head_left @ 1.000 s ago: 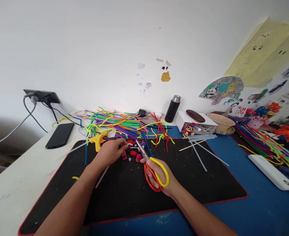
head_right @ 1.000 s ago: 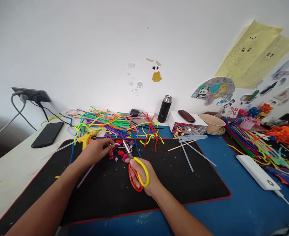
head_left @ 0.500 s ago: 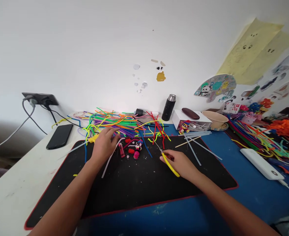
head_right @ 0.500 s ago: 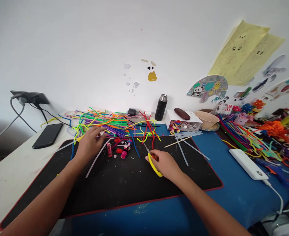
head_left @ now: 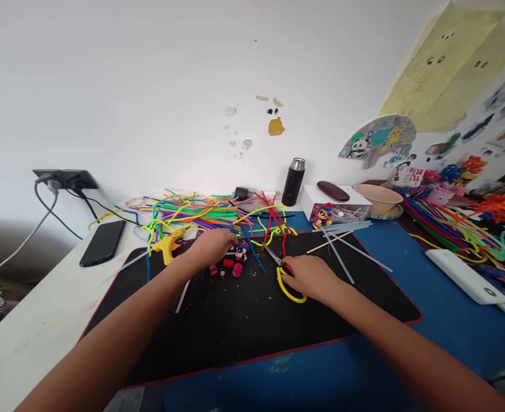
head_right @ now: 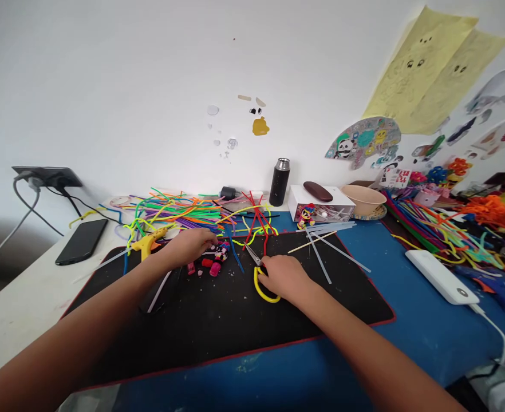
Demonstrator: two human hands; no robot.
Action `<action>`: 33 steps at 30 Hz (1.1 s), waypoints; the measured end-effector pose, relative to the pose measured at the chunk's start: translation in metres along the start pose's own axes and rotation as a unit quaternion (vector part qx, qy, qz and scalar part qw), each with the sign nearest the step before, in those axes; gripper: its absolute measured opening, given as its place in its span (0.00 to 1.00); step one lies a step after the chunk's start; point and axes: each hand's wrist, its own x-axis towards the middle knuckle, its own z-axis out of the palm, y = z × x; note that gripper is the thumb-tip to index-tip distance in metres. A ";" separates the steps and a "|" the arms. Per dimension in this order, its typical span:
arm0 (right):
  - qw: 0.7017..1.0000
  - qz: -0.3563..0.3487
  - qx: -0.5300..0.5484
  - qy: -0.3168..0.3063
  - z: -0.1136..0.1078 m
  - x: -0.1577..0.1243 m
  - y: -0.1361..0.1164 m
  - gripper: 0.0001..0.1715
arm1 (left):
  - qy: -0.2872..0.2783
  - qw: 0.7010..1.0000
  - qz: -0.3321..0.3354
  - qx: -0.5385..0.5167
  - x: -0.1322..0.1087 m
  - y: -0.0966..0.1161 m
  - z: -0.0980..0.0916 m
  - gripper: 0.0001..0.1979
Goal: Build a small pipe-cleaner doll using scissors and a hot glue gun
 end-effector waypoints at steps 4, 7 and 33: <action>1.000 -0.010 -0.008 -0.007 -0.002 0.000 0.004 0.24 | -0.016 1.000 -0.001 0.005 0.005 -0.009 0.008 0.14; 1.000 -0.013 -0.013 -0.009 -0.002 0.000 0.005 0.24 | -0.021 1.000 -0.004 0.006 0.007 -0.013 0.010 0.14; 0.999 0.051 0.002 0.012 0.008 0.010 0.013 0.25 | 0.060 0.851 -0.113 -0.509 -0.046 0.020 -0.013 0.23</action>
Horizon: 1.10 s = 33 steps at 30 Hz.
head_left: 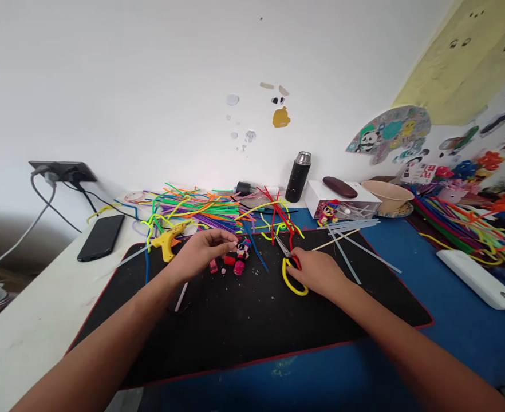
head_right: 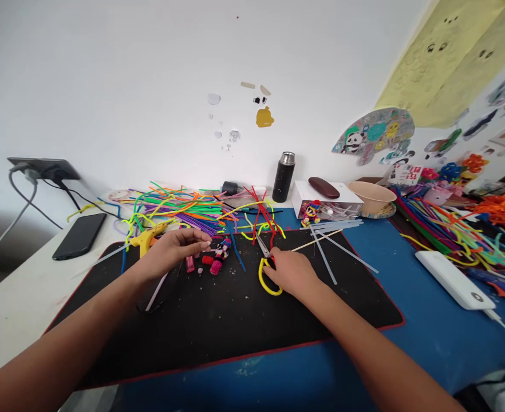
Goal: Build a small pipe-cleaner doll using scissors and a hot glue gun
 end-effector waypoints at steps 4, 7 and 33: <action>0.999 -0.024 0.030 -0.002 -0.003 -0.004 0.005 0.24 | 0.027 0.988 -0.043 -0.143 -0.011 -0.007 0.000 0.23; 0.987 -0.045 0.149 0.043 -0.007 -0.010 0.000 0.17 | 0.035 0.978 -0.048 -0.198 -0.016 -0.014 0.005 0.20; 0.802 -0.162 0.563 0.113 0.017 0.054 -0.093 0.16 | 0.137 0.941 -0.087 -0.298 -0.015 -0.025 0.023 0.20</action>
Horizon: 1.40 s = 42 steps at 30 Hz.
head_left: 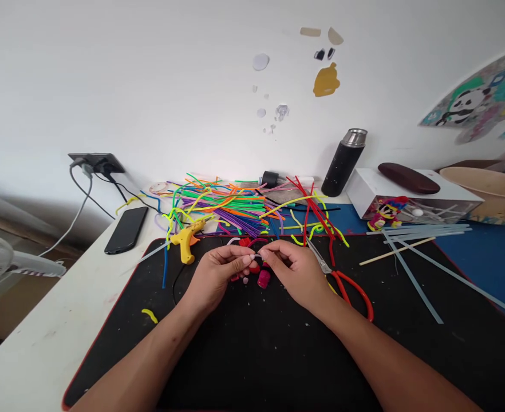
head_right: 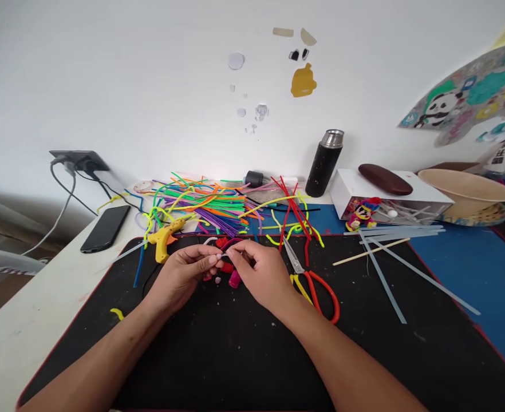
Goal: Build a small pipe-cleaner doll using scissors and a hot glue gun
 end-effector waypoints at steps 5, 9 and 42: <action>1.000 0.003 0.005 -0.017 -0.004 -0.008 -0.002 0.15 | -0.014 1.000 0.006 -0.005 -0.001 -0.001 0.004 0.17; 0.999 0.005 -0.005 -0.040 -0.004 -0.008 -0.002 0.15 | -0.012 1.000 0.007 -0.003 -0.002 -0.002 0.005 0.17; 0.949 0.127 0.275 -0.092 0.007 -0.009 -0.008 0.23 | -0.039 0.994 0.077 0.073 -0.011 -0.007 0.008 0.12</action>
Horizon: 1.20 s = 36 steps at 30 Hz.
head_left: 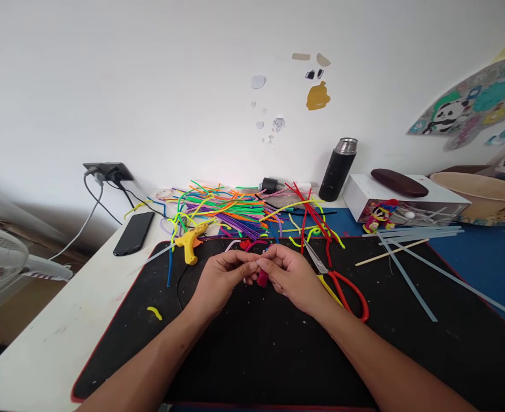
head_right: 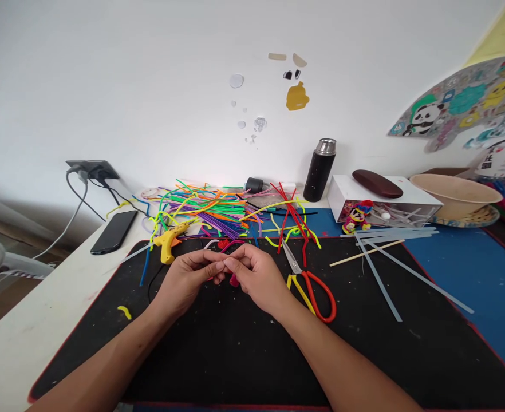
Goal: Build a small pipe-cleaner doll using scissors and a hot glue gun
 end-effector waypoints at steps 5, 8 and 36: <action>1.000 0.009 0.010 0.001 -0.001 -0.001 -0.003 0.23 | 0.006 1.000 0.008 -0.009 0.000 0.002 0.002 0.13; 1.000 0.006 -0.005 -0.003 -0.002 -0.001 -0.003 0.24 | 0.008 1.000 0.014 -0.008 -0.002 0.003 0.003 0.14; 0.972 -0.124 -0.193 0.056 -0.002 -0.004 0.003 0.10 | -0.024 0.999 -0.019 -0.029 -0.002 0.006 0.002 0.17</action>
